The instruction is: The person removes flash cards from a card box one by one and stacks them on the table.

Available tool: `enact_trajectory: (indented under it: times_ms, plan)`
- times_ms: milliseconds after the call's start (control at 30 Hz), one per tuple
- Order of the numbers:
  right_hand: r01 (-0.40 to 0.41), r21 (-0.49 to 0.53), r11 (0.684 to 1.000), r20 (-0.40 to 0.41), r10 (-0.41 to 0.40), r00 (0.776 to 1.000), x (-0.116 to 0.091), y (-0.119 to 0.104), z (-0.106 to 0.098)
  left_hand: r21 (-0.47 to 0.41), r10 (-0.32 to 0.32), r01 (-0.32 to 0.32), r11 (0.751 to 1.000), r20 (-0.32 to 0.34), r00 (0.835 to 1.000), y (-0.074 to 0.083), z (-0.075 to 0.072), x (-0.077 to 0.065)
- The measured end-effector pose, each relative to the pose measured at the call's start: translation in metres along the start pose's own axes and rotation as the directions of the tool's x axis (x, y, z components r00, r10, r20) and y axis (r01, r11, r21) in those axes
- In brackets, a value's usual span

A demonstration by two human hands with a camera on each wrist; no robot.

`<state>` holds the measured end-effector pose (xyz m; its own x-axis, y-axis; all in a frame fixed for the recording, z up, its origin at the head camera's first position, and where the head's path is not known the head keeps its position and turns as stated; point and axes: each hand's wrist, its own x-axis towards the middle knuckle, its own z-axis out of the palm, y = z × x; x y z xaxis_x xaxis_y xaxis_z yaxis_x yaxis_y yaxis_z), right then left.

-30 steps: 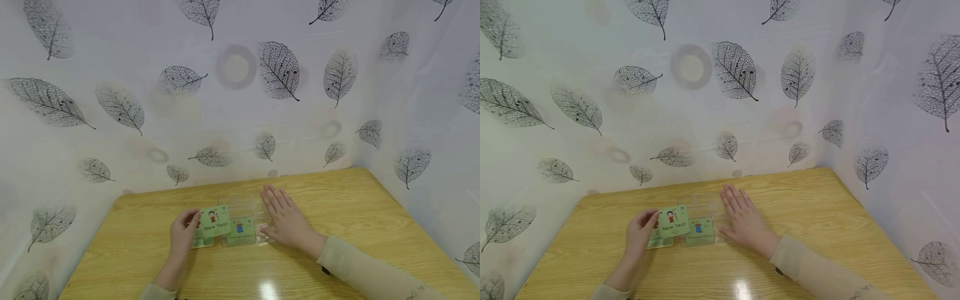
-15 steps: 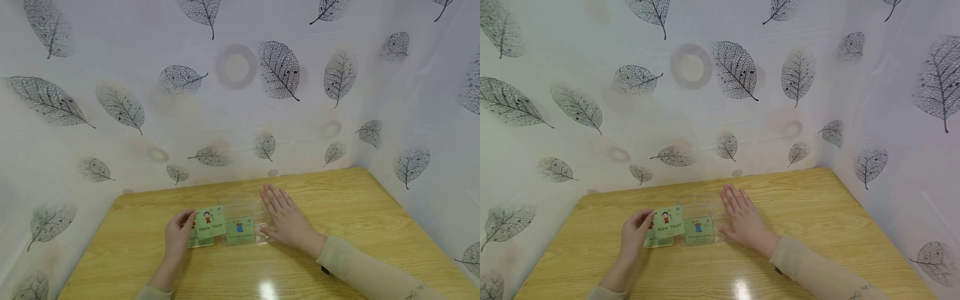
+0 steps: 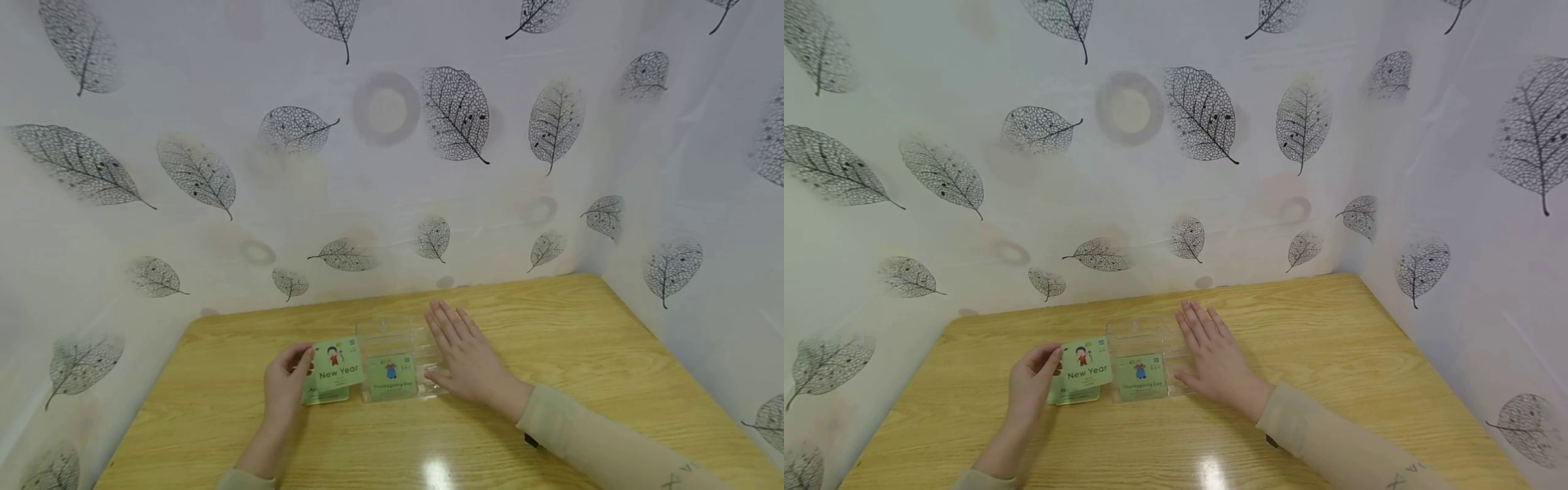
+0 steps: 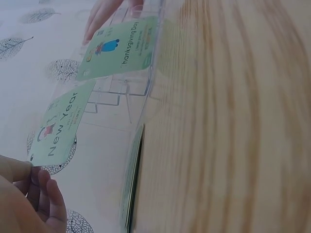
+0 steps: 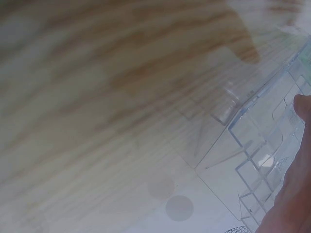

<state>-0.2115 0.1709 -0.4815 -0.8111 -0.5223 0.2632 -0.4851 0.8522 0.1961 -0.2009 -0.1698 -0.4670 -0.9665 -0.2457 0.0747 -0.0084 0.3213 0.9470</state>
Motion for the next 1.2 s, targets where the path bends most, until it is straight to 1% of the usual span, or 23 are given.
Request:
enact_trajectory:
  times_ms: [133,400,600,967,1200]
  plan:
    - [0.004,-0.003,1.0,-0.005,-0.004,1.0,0.0004,0.0003,0.0001,0.009,-0.009,0.009,1.0,-0.003,1.0,-0.0003,-0.0011,0.0006]
    - [-0.001,0.006,1.0,-0.008,0.001,1.0,0.0007,0.0009,-0.001,0.004,0.003,-0.003,1.0,0.001,1.0,-0.0019,-0.0045,0.0022]
    - [-0.003,0.012,1.0,-0.015,0.003,1.0,0.0006,0.0004,-0.0005,0.017,-0.011,0.011,1.0,-0.007,1.0,-0.0023,-0.0057,0.002]
    - [-0.002,0.008,1.0,0.0,0.002,1.0,0.001,0.0007,0.0003,0.039,-0.025,0.026,0.999,-0.013,1.0,-0.001,-0.009,0.0011]
    - [-0.001,0.02,1.0,0.009,0.001,1.0,0.0008,0.0009,0.0004,0.043,-0.016,0.017,0.999,-0.028,0.999,-0.0007,-0.0098,0.0022]
